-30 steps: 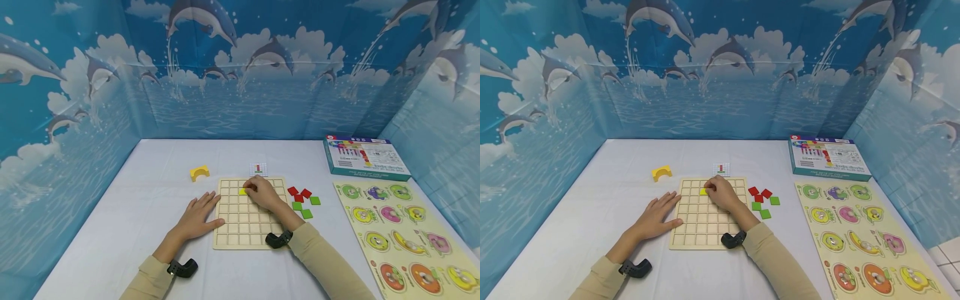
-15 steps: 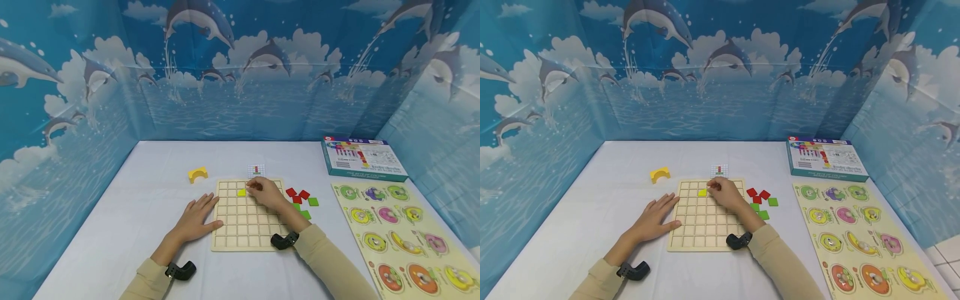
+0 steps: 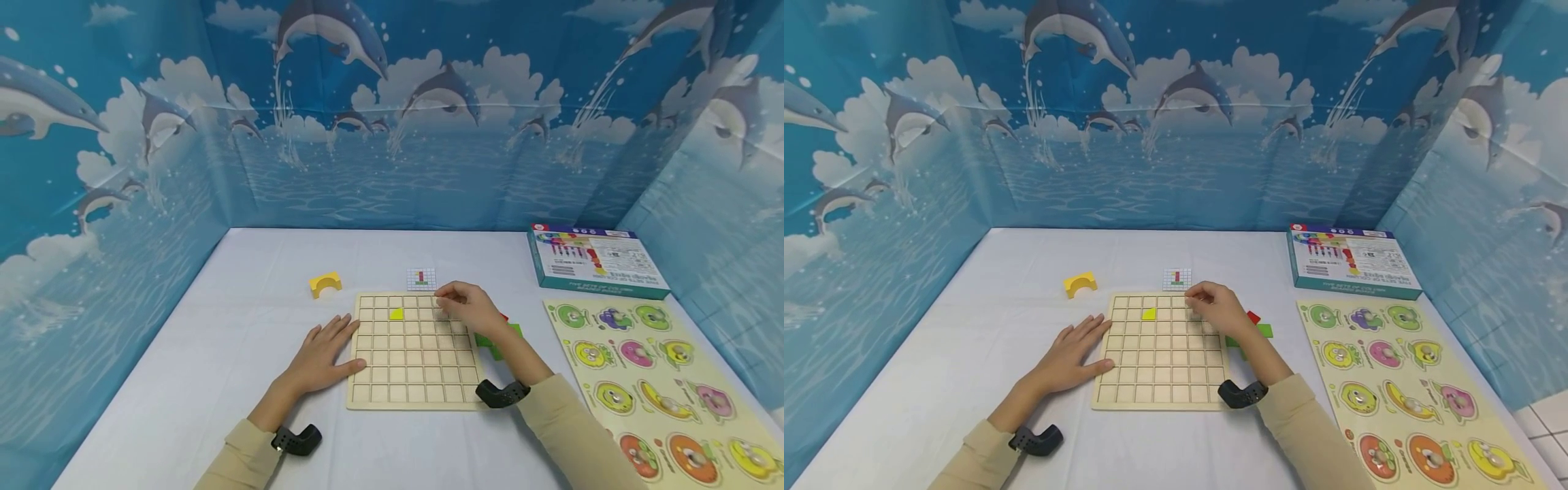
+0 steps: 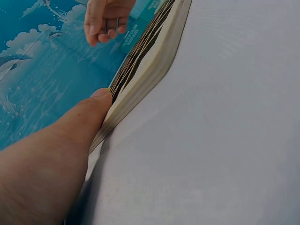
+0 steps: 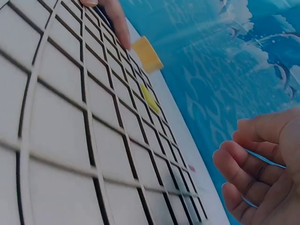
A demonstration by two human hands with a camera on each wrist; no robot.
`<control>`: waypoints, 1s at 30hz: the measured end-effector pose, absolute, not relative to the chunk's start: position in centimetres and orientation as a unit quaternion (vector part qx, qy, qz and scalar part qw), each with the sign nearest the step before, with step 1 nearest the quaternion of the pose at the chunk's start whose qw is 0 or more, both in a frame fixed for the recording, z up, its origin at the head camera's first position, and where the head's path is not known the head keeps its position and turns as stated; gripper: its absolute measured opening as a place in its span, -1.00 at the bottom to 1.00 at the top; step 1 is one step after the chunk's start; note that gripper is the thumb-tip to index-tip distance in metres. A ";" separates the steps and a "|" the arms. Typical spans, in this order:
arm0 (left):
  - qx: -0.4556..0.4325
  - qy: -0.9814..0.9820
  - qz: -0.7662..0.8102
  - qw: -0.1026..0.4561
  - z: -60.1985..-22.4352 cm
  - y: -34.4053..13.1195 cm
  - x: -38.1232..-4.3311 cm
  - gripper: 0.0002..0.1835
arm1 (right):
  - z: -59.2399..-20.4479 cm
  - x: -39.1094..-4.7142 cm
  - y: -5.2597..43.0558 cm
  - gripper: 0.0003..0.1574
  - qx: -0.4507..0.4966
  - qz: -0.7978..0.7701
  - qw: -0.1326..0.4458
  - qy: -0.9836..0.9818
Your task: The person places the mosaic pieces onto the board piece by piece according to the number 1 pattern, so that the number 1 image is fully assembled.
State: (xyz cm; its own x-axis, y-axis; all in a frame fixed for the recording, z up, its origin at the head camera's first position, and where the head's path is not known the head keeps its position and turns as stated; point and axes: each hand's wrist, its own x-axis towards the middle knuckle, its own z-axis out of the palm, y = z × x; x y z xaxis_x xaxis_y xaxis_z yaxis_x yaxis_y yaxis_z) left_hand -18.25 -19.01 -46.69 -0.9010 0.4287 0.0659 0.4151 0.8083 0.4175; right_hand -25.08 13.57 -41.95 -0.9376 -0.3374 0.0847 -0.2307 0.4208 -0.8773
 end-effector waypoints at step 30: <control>0.217 0.953 0.211 0.021 -46.8 -19.0 -18.3 -0.11 | -44.0 -25.5 19.9 -0.64 -0.116 -0.361 0.021 0.925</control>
